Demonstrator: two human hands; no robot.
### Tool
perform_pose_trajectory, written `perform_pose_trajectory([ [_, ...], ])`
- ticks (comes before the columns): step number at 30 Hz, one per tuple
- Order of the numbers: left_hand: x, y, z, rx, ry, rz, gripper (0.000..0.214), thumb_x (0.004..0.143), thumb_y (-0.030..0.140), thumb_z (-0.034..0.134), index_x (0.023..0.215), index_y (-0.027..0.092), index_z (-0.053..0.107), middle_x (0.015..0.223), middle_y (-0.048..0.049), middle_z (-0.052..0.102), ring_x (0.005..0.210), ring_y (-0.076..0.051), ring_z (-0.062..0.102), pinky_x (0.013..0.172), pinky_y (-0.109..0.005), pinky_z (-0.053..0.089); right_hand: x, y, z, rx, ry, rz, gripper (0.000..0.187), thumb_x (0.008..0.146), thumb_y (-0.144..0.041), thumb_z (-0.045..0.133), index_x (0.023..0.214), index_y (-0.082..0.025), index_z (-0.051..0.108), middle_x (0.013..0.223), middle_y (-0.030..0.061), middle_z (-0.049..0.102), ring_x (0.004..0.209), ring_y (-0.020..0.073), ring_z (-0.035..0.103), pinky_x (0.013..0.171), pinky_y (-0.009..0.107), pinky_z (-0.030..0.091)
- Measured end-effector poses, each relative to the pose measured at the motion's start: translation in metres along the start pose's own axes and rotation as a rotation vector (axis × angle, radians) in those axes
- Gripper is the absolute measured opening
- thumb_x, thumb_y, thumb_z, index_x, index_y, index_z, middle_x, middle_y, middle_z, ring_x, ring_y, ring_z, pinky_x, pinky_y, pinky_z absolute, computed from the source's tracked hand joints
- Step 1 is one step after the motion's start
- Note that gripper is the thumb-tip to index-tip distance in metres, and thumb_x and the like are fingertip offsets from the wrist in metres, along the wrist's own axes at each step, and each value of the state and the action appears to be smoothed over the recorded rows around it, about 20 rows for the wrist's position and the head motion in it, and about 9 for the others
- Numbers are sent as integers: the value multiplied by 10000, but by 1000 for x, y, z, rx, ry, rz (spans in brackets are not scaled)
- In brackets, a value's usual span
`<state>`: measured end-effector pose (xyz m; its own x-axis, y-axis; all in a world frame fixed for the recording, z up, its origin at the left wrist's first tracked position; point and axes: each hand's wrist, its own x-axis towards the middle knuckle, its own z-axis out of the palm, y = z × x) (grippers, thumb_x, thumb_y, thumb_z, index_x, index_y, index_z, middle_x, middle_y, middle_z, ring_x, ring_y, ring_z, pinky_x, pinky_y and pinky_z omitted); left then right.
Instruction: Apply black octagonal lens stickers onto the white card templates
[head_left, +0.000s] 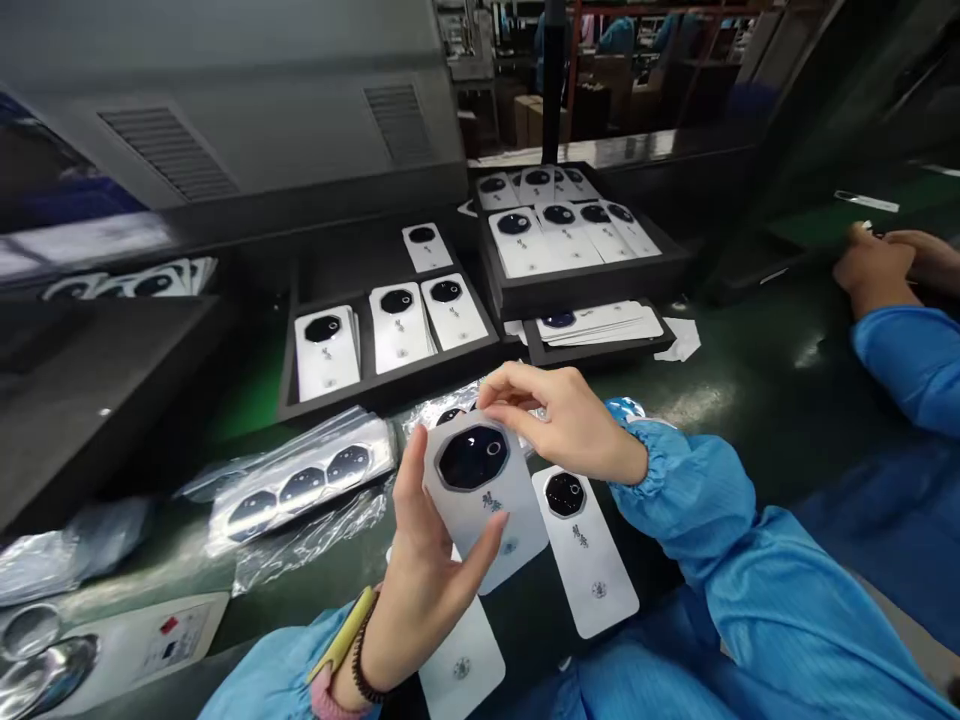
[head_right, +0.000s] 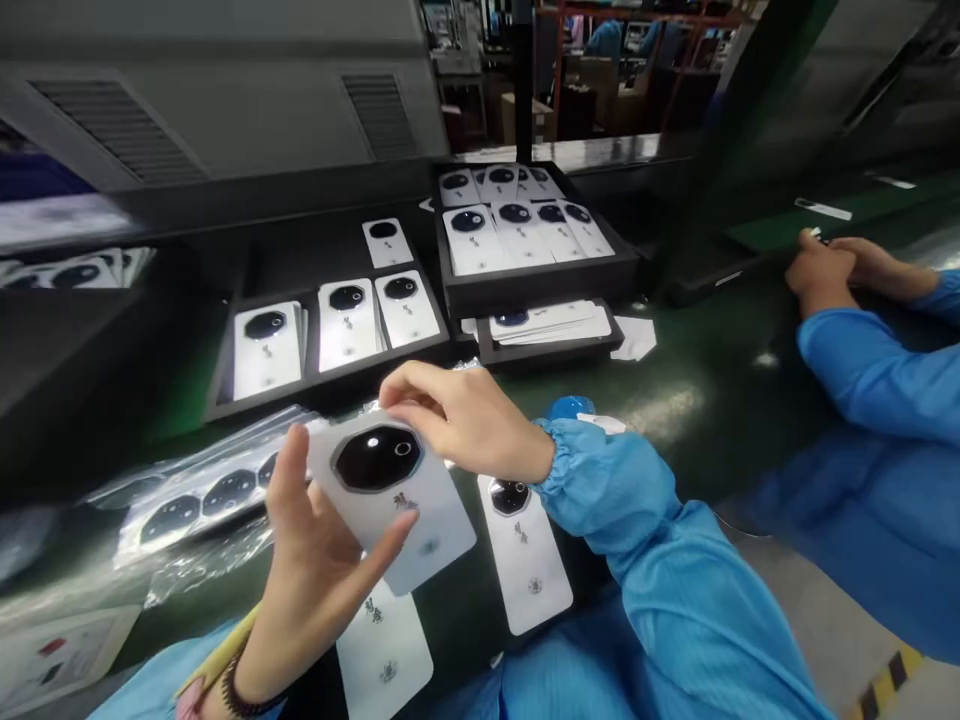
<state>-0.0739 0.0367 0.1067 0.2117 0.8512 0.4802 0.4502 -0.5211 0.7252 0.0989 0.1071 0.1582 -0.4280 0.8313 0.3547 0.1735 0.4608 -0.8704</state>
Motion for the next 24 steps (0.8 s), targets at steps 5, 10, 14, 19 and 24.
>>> perform_pose_trajectory([
  [5, 30, 13, -8, 179, 55, 95, 702, 884, 230, 570, 1490, 305, 224, 1451, -105, 437, 1329, -296, 447, 1008, -444, 499, 2, -8, -4, -159, 219, -264, 89, 891, -128, 546, 884, -171, 624, 900, 4, 705, 840, 99, 665, 709, 196, 562],
  [10, 38, 29, -14, 264, 110, 165, 730, 861, 195, 594, 1488, 274, 229, 1456, -101, 428, 1329, -276, 449, 1057, -425, 458, -16, -16, -4, -453, 291, -468, 182, 906, -100, 508, 1019, -125, 648, 1169, 113, 665, 1119, 159, 614, 972, 307, 537],
  [14, 32, 39, -11, 311, 177, 202, 682, 874, 160, 569, 1473, 237, 254, 1409, -104, 477, 1299, -263, 482, 1042, -404, 474, -29, -24, 0, -547, 324, -456, 229, 885, -91, 523, 1046, -197, 646, 1219, 95, 647, 1102, 207, 633, 939, 381, 568],
  [19, 22, 40, -7, 405, 229, 252, 646, 875, 107, 544, 1456, 191, 272, 1315, -87, 559, 1301, -234, 483, 1012, -334, 498, -33, -28, 6, -540, 311, -404, 213, 868, -101, 556, 1005, -232, 652, 1188, 78, 661, 1019, 229, 670, 895, 404, 590],
  [24, 20, 37, -4, 517, 230, 291, 613, 889, 79, 490, 1443, 191, 253, 1268, -77, 601, 1185, -222, 590, 922, -324, 558, -33, -30, 7, -497, 296, -390, 192, 867, -93, 560, 972, -234, 638, 1148, 78, 672, 1052, 227, 656, 929, 399, 575],
])
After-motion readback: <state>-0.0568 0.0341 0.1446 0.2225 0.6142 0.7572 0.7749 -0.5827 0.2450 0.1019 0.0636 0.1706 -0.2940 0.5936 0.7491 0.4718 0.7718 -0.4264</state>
